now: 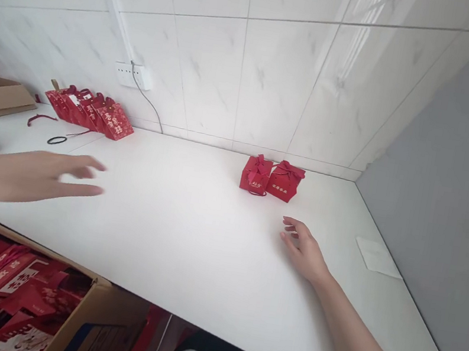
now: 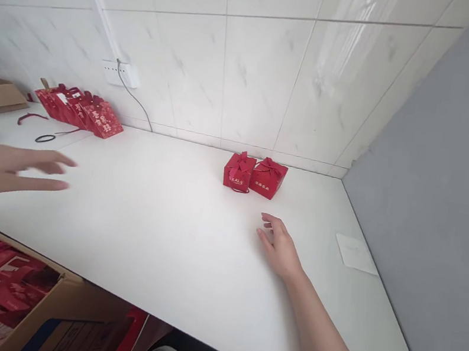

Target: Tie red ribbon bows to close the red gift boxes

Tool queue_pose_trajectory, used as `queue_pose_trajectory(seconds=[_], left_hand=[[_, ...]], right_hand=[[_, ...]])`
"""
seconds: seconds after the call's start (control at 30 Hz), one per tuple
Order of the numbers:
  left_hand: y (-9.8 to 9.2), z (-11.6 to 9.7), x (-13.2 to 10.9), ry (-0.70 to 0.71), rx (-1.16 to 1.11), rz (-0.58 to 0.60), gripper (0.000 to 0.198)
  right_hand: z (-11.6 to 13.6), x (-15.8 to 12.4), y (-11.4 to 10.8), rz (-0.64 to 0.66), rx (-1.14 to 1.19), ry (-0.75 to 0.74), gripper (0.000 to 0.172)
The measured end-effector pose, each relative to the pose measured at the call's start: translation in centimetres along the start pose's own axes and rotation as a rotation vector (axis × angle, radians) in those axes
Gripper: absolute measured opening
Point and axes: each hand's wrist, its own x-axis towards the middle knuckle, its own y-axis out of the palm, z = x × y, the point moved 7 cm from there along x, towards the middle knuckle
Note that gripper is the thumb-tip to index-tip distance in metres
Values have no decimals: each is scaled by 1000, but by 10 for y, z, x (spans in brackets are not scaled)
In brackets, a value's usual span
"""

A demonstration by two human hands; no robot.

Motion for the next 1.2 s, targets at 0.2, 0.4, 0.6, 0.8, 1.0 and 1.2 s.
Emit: queue_pose_trajectory(seconds=[0.2, 0.4, 0.6, 0.8, 1.0, 1.2], left_hand=[[127, -188, 35, 554, -18, 576, 46], [242, -295, 8, 720, -203, 780, 31], [309, -318, -5, 714, -546, 710, 28], [323, -284, 13, 558, -840, 444, 34], [290, -269, 29, 436, -1008, 109, 39], [234, -260, 6, 641, -977, 69, 47]], right_hand=[[-7, 40, -10, -188, 95, 54, 68], [24, 136, -58, -273, 19, 12, 94], [33, 185, -57, -125, -70, 3, 111], [7, 141, -74, -74, -70, 34, 110], [50, 46, -72, 46, -172, -254, 104], [103, 12, -39, 101, -229, -526, 99]])
